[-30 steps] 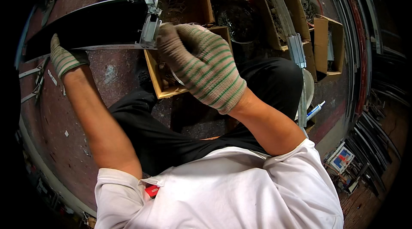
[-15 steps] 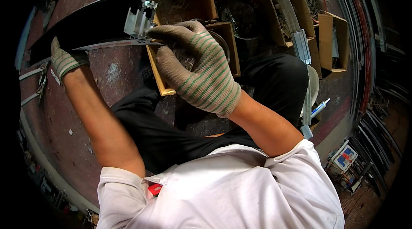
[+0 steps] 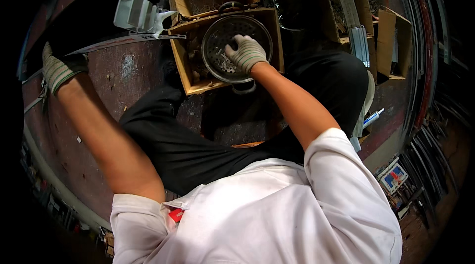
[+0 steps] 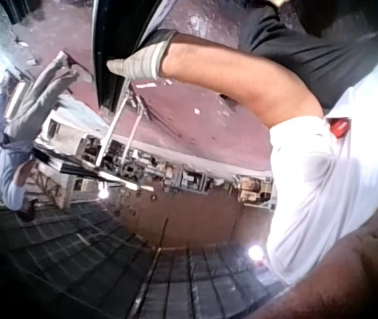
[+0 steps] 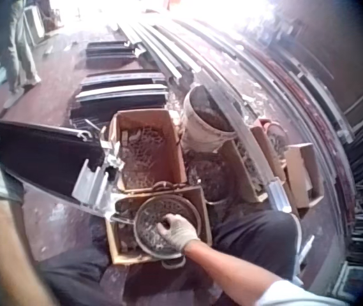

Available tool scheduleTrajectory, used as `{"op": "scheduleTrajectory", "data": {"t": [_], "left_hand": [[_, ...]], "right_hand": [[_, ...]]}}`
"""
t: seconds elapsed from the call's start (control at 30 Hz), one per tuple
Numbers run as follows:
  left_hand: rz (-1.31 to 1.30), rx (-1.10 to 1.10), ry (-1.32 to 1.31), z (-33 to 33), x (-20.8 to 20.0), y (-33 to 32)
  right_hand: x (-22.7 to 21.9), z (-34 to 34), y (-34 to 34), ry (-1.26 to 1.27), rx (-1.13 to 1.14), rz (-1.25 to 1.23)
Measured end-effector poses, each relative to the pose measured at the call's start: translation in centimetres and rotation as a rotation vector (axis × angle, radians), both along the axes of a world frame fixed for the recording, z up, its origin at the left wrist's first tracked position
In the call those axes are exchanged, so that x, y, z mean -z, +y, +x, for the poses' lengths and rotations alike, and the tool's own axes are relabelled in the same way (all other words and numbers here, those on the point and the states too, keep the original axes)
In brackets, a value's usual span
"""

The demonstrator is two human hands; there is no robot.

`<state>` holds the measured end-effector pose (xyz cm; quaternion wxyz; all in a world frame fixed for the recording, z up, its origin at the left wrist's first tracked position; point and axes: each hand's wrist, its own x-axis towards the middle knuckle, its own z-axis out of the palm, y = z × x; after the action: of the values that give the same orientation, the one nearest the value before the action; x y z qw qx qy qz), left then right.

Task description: The person sits on the floor and assembles metal frame components by inserting small metal brackets into slots on the frame. The person repeatedly picks up brackets from a container and fits them into the frame, then places the assembled frame on the floor.

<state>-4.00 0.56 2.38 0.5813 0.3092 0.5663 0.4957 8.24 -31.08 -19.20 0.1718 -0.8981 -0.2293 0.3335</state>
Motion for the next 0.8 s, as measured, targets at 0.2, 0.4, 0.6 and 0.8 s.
{"op": "scheduleTrajectory", "data": {"t": [0.2, 0.4, 0.6, 0.8], "left_hand": [[-0.053, -0.006, 0.099, -2.2, 0.7, 2.1], [0.028, 0.058, 0.128, -2.6, 1.1, 1.8], [0.080, 0.013, 0.123, -3.3, 2.2, 2.7], [0.131, 0.052, 0.117, -4.0, 3.1, 3.5]], "right_hand": [[3.8, -1.7, -0.3, 0.040, -0.358, -0.421], [7.8, -1.4, -1.5, -0.129, -0.613, -0.352], [6.0, -1.6, -1.0, -0.061, -0.657, -0.231], [8.2, -3.4, 1.1, -0.143, -0.655, -0.157]]}}
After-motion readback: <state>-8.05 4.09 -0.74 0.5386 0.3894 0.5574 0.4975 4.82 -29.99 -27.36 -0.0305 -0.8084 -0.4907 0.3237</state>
